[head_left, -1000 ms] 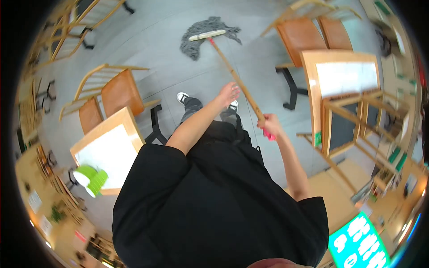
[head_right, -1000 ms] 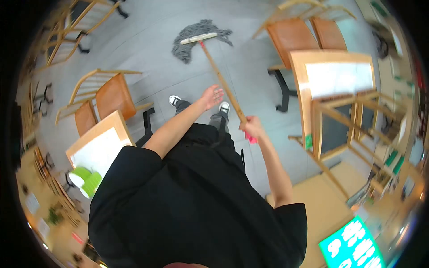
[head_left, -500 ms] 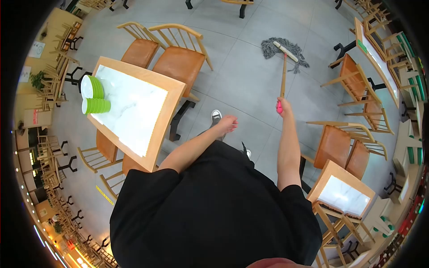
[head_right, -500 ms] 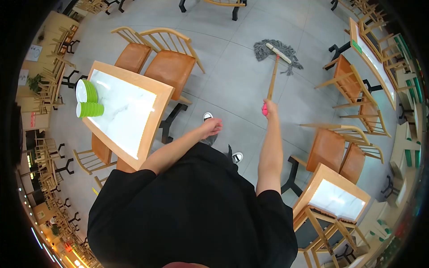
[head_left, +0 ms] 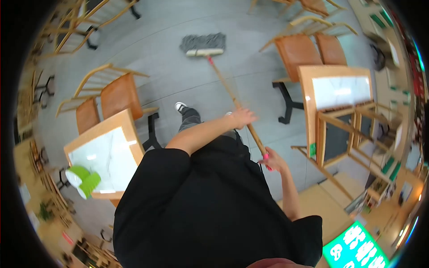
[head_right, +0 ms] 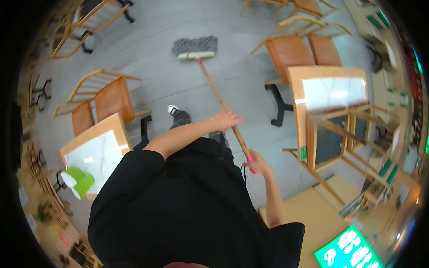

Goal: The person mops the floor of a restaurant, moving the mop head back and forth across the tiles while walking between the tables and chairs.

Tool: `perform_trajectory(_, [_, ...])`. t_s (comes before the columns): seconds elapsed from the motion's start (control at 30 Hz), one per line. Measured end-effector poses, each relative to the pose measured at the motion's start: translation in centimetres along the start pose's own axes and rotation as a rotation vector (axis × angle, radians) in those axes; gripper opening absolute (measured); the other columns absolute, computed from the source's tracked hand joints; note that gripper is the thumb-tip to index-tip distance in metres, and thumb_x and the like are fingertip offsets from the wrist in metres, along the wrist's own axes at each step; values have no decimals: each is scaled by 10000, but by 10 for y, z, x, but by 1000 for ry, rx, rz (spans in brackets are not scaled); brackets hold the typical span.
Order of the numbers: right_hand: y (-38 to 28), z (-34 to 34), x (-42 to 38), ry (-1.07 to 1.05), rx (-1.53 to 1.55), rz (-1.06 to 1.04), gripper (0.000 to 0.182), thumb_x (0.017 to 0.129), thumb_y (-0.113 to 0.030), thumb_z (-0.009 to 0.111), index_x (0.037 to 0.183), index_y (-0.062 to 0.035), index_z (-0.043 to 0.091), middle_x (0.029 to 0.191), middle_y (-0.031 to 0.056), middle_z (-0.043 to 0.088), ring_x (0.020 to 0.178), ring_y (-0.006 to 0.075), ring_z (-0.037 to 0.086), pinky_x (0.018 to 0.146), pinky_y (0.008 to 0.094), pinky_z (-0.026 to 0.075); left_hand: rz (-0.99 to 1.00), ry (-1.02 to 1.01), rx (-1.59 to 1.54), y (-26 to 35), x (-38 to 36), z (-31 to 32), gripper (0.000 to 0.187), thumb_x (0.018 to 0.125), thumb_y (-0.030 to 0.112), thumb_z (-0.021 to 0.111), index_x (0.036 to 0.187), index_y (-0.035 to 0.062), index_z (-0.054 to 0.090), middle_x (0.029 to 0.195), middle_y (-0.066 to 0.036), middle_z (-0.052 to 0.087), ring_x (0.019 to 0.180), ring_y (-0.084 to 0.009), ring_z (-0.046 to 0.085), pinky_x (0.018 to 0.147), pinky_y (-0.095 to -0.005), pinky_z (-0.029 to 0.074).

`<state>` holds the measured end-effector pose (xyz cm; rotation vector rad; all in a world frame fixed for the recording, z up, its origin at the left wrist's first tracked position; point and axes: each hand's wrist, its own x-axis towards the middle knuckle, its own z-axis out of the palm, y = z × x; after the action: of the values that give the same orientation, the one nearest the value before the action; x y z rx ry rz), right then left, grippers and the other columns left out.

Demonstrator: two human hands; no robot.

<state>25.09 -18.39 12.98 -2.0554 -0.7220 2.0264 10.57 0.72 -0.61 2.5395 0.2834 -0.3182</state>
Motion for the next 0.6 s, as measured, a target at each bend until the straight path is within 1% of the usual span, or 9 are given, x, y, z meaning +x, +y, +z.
perform_trajectory(0.03, [11, -2, -35, 1, 19, 66, 348, 707, -64, 727, 878, -67, 424, 550, 20, 436, 403, 126, 456, 346, 293, 344, 97, -221, 37, 25, 14, 7, 543, 696, 112, 674, 1208, 198, 515, 1169, -74, 577, 1166, -290, 500, 897, -443, 447])
perform_trajectory(0.1, [45, -4, -77, 45, -71, 110, 305, 703, -72, 725, 860, -48, 464, 555, 40, 455, 410, 143, 473, 353, 301, 353, 239, -504, 135, 71, 42, 54, 453, 709, 162, 670, 1148, 215, 571, 1058, -55, 633, 1070, -269, 578, 858, -434, 467])
perform_trajectory(0.13, [62, -3, -94, 61, -116, 135, 285, 701, -76, 724, 851, -39, 484, 557, 50, 465, 413, 152, 482, 356, 305, 357, 243, -541, 80, 97, 49, 64, 417, 718, 180, 660, 1128, 212, 586, 1038, -50, 642, 1044, -265, 592, 851, -435, 468])
perform_trajectory(0.23, [130, 9, -121, 365, -389, -185, 221, 701, -91, 716, 822, -18, 545, 563, 69, 487, 427, 176, 504, 376, 325, 390, 265, -649, -7, 151, 58, 91, 334, 748, 216, 625, 1081, 208, 621, 1007, -43, 659, 997, -257, 618, 826, -436, 475])
perform_trajectory(0.3, [138, 13, -127, 410, -431, -175, 212, 701, -97, 711, 824, -10, 561, 560, 72, 492, 436, 192, 512, 392, 337, 411, 290, -699, 33, 166, 63, 103, 303, 770, 218, 592, 1071, 208, 629, 1022, -49, 659, 1005, -255, 616, 802, -435, 484])
perform_trajectory(0.33, [135, 11, -126, 426, -458, -182, 208, 701, -100, 708, 825, -7, 569, 559, 73, 495, 441, 200, 515, 400, 343, 421, 283, -658, -3, 168, 61, 107, 290, 773, 208, 585, 1058, 193, 637, 1025, -52, 659, 1005, -254, 616, 791, -428, 489])
perform_trajectory(0.43, [106, -13, -119, 243, -347, 95, 221, 714, -120, 699, 841, 21, 587, 625, 149, 583, 603, 291, 609, 577, 409, 476, 193, -514, -44, 146, 58, 99, 265, 780, 185, 570, 1028, 147, 653, 1034, -61, 658, 1012, -252, 614, 774, -412, 500])
perform_trajectory(0.53, [60, -45, -89, 128, -306, 148, 209, 735, -128, 692, 802, 9, 550, 532, 117, 535, 436, 229, 554, 434, 374, 447, -3, -357, -82, 123, 57, 88, 261, 785, 171, 567, 1022, 106, 652, 1049, -68, 652, 1036, -254, 599, 809, -403, 497])
perform_trajectory(0.6, [14, -54, -51, 81, -359, 38, 211, 746, -123, 686, 781, 3, 521, 490, 94, 501, 372, 196, 513, 372, 350, 412, -182, -224, -176, 72, 56, 79, 263, 787, 161, 565, 1027, 89, 648, 1067, -75, 644, 1055, -261, 585, 856, -404, 484])
